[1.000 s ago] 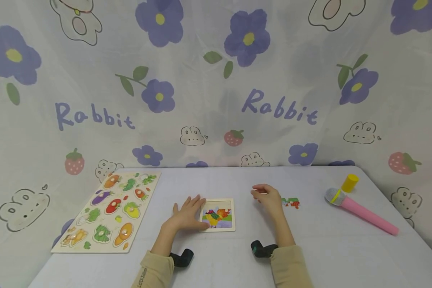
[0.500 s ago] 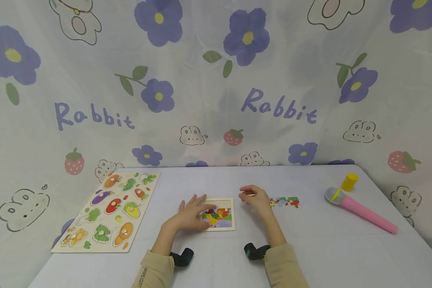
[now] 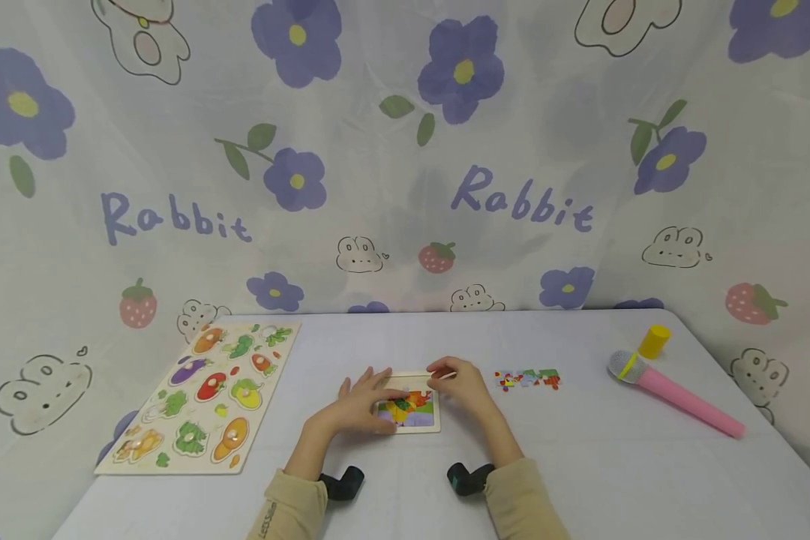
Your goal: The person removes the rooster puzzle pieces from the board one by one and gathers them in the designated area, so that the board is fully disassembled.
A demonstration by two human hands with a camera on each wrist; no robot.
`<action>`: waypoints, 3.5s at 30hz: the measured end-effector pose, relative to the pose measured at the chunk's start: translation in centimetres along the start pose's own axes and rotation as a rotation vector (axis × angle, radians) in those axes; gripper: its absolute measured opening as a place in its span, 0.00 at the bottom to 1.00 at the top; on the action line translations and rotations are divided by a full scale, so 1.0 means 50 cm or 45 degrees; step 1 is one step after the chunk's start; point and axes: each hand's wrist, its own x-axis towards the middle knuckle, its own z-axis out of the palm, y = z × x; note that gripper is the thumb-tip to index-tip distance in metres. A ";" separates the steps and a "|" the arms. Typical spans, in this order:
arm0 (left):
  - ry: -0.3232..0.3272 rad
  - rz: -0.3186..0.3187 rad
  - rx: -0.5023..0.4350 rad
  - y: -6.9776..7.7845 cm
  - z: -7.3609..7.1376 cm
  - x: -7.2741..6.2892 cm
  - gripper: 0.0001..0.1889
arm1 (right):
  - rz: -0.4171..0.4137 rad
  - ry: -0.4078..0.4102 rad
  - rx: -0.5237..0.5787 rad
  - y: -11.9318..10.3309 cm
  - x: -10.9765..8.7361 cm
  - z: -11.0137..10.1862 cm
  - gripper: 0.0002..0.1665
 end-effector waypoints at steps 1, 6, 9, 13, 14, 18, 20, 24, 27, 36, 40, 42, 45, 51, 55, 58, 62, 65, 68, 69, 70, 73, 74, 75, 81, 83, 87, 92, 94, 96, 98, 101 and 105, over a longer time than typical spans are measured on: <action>-0.004 -0.003 -0.001 0.000 0.000 0.000 0.29 | -0.001 -0.012 -0.003 -0.001 -0.001 0.002 0.11; -0.010 -0.006 -0.003 0.004 -0.002 -0.005 0.29 | -0.006 -0.034 -0.085 -0.007 -0.004 0.012 0.11; -0.008 0.002 0.002 0.006 -0.004 -0.007 0.29 | -0.008 -0.038 -0.172 -0.012 -0.007 0.014 0.10; -0.007 0.007 0.006 0.006 -0.005 -0.007 0.29 | -0.022 -0.075 -0.285 -0.016 -0.011 0.016 0.11; -0.007 0.005 0.009 0.005 -0.004 -0.006 0.29 | -0.024 -0.085 -0.305 -0.016 -0.011 0.016 0.11; -0.008 -0.007 0.016 0.003 -0.003 -0.004 0.30 | -0.027 -0.114 -0.387 -0.015 -0.011 0.019 0.12; -0.008 -0.004 0.014 0.003 -0.002 -0.003 0.30 | -0.029 -0.120 -0.424 -0.014 -0.011 0.020 0.11; -0.011 -0.001 0.018 0.002 -0.001 -0.002 0.30 | -0.032 -0.128 -0.467 -0.015 -0.013 0.021 0.11; -0.007 -0.002 0.024 0.001 0.000 -0.001 0.30 | -0.042 -0.127 -0.448 -0.016 -0.013 0.021 0.13; -0.005 -0.012 0.015 0.001 0.000 0.000 0.30 | -0.060 -0.178 -0.234 -0.009 -0.010 0.018 0.12; -0.004 -0.011 0.016 0.001 0.000 0.001 0.30 | -0.077 -0.219 -0.190 -0.006 -0.009 0.014 0.11; -0.005 -0.012 0.017 0.001 0.000 0.001 0.30 | -0.070 -0.228 -0.179 -0.007 -0.010 0.012 0.11; -0.008 -0.013 0.013 0.001 0.000 0.001 0.30 | -0.048 -0.233 -0.148 -0.011 -0.012 0.011 0.10; -0.006 -0.017 0.015 0.000 -0.001 0.000 0.30 | -0.019 -0.225 -0.116 -0.013 -0.012 0.009 0.10; -0.006 -0.017 0.013 -0.002 -0.001 0.000 0.30 | 0.003 -0.190 -0.131 -0.014 -0.010 0.007 0.10; -0.008 -0.016 0.012 -0.003 0.001 0.000 0.29 | 0.032 -0.144 -0.137 -0.012 -0.007 0.001 0.09; -0.010 -0.017 0.011 -0.004 0.003 0.002 0.29 | 0.066 -0.099 -0.095 -0.008 -0.004 -0.011 0.10; -0.010 -0.019 0.013 -0.003 0.004 0.003 0.29 | 0.074 -0.088 -0.036 -0.008 -0.004 -0.023 0.12; -0.008 -0.018 0.015 -0.001 0.003 0.002 0.29 | 0.085 -0.084 0.013 -0.009 -0.007 -0.036 0.13; -0.010 -0.018 0.014 0.000 0.002 0.002 0.29 | 0.090 -0.084 0.023 -0.009 -0.008 -0.040 0.13; -0.010 -0.017 0.013 0.000 0.002 0.001 0.29 | 0.097 -0.087 0.031 -0.009 -0.010 -0.044 0.14; -0.010 -0.013 0.006 0.001 0.002 -0.001 0.29 | 0.119 -0.082 0.058 -0.010 -0.017 -0.056 0.14; -0.008 -0.011 0.004 0.001 0.002 -0.001 0.29 | 0.127 -0.078 0.068 -0.010 -0.019 -0.060 0.14; -0.007 -0.010 0.003 0.000 0.002 -0.002 0.29 | 0.134 -0.076 0.077 -0.008 -0.022 -0.064 0.15; -0.005 -0.003 0.000 -0.003 0.005 -0.002 0.29 | 0.164 -0.067 0.154 0.007 -0.036 -0.087 0.18; -0.005 -0.002 0.001 -0.003 0.005 -0.002 0.29 | 0.180 -0.065 0.165 0.012 -0.040 -0.093 0.21; -0.005 -0.003 0.005 -0.002 0.004 -0.002 0.29 | 0.212 -0.051 0.206 0.023 -0.047 -0.108 0.25; -0.004 0.003 0.008 -0.001 0.004 -0.003 0.29 | 0.237 -0.011 0.247 0.034 -0.059 -0.128 0.25; -0.003 0.005 0.008 0.000 0.003 -0.004 0.29 | 0.232 0.001 0.240 0.038 -0.065 -0.135 0.24; -0.004 0.007 0.004 0.000 0.003 -0.005 0.29 | 0.229 0.007 0.244 0.042 -0.069 -0.142 0.23; -0.005 0.006 -0.007 0.001 0.002 -0.006 0.29 | 0.218 -0.004 0.240 0.046 -0.073 -0.148 0.24; 0.000 0.004 -0.019 0.002 0.000 -0.007 0.31 | 0.230 0.008 0.235 0.051 -0.077 -0.156 0.24; 0.012 -0.004 -0.024 0.003 0.000 -0.007 0.34 | 0.224 0.027 0.223 0.059 -0.082 -0.170 0.25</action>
